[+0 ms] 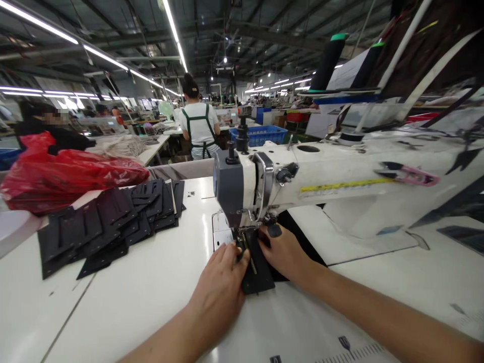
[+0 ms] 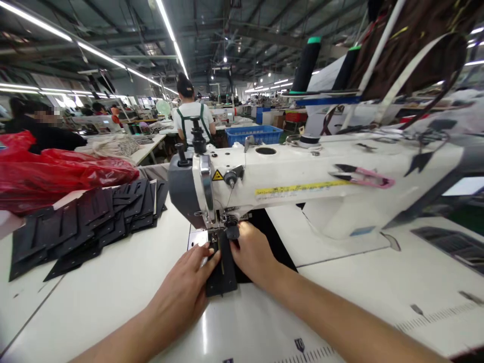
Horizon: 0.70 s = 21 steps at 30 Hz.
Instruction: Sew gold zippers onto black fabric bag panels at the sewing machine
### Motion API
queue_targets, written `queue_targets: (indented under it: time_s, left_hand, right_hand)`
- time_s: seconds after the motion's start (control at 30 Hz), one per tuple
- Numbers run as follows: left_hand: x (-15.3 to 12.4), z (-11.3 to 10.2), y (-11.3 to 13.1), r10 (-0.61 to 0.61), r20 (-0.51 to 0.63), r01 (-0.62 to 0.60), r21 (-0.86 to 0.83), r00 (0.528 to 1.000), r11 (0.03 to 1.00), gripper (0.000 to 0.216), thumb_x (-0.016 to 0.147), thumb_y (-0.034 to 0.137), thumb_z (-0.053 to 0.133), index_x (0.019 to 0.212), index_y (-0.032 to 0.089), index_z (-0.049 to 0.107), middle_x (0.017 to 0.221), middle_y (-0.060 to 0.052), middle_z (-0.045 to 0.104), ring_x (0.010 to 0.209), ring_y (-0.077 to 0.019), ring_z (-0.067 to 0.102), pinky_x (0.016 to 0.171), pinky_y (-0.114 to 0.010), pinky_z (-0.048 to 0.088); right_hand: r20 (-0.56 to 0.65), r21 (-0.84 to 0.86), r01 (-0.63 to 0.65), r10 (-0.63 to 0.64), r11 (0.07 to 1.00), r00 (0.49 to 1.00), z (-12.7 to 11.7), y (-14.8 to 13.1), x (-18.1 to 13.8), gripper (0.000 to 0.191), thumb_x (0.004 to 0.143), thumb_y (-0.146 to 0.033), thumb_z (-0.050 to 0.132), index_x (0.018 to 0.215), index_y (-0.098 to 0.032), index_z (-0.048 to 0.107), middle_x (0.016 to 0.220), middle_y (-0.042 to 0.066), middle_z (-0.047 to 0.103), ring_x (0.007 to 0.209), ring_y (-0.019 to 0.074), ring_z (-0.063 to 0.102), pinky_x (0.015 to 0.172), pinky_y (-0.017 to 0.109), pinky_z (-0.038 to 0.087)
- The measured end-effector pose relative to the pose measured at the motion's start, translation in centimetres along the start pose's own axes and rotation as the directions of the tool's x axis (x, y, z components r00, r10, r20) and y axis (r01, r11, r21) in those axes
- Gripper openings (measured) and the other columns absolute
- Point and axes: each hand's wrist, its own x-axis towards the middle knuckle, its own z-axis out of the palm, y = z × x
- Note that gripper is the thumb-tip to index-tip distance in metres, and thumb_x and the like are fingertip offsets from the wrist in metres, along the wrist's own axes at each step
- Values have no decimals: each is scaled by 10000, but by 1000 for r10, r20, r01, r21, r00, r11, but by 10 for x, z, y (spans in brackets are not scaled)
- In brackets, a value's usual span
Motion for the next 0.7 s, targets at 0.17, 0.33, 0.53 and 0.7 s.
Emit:
queue_targets:
  time_s: [0.17,0.33,0.53,0.7]
  left_hand:
    - [-11,-2,-1,118,-148,-123,-25,982,992,321,803,38,402,1053,139,576,1060,-100,641,963,-198,615,840,-361,532]
    - [-6,-7,5,269,-179,-250,122,946,961,290,871,63,338,980,105,604,966,-110,676,886,-189,651,801,-349,551]
    - [-1,-6,3,282,-188,-247,190,941,950,344,931,125,274,948,117,617,938,-104,680,857,-187,658,772,-339,562]
    - [4,-4,-4,268,-174,-232,200,948,952,314,927,124,297,920,123,611,939,-107,669,838,-188,656,766,-349,563]
  right_hand:
    - [-127,114,486,-472,867,872,-20,-15,-57,278,864,-99,415,1039,-159,623,1053,72,644,1021,192,561,927,340,434]
    - [-163,77,520,-504,851,848,-17,-19,-65,292,916,-134,363,1013,-136,638,982,69,678,926,185,612,858,313,490]
    - [-244,86,507,-475,858,845,-9,-17,-57,343,942,-162,304,985,-143,644,938,53,690,869,173,626,819,293,503]
    - [-257,95,520,-483,849,837,-5,-15,-49,352,937,-164,303,903,-128,652,898,70,690,845,184,624,803,296,505]
